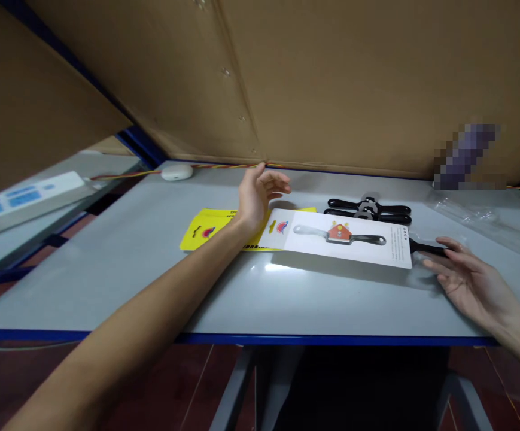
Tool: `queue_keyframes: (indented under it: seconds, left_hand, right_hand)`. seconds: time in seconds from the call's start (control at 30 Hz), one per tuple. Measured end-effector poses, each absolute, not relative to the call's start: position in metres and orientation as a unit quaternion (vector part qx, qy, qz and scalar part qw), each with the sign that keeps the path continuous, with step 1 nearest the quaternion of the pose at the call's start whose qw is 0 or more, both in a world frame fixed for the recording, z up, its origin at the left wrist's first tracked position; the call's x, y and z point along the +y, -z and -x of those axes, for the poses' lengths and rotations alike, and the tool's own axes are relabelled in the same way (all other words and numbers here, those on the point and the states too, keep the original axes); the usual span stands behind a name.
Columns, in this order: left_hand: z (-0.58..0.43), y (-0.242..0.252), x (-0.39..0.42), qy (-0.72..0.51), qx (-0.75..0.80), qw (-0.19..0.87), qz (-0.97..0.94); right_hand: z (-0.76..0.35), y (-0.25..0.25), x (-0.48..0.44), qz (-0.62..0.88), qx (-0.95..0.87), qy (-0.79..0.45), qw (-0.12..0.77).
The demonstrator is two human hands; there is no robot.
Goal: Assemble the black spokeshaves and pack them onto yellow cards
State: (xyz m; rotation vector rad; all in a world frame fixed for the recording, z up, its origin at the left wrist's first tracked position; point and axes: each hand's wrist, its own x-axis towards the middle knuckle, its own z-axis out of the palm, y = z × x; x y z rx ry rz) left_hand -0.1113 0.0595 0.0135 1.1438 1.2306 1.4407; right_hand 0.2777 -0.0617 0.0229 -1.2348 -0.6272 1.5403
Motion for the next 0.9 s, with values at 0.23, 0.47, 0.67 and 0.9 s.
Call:
queue_keyframes:
  seconds: [0.23, 0.47, 0.67, 0.9]
  left_hand:
    - [0.098, -0.044, 0.03, -0.577, 0.431, 0.497, -0.484]
    - [0.095, -0.034, 0.032, -0.571, 0.403, 0.547, -0.461]
    - [0.079, -0.027, 0.027, -0.558, 0.368, 0.578, -0.468]
    - [0.061, -0.023, 0.016, -0.537, 0.377, 0.565, -0.5]
  right_hand:
    - [-0.268, -0.019, -0.061, 0.486, -0.278, -0.651, 0.513]
    - [-0.266, -0.013, -0.055, 0.462, -0.317, -0.669, 0.488]
    - [-0.256, -0.012, -0.05, 0.447, -0.327, -0.678, 0.483]
    - [-0.231, -0.008, -0.051, 0.441, -0.363, -0.667, 0.479]
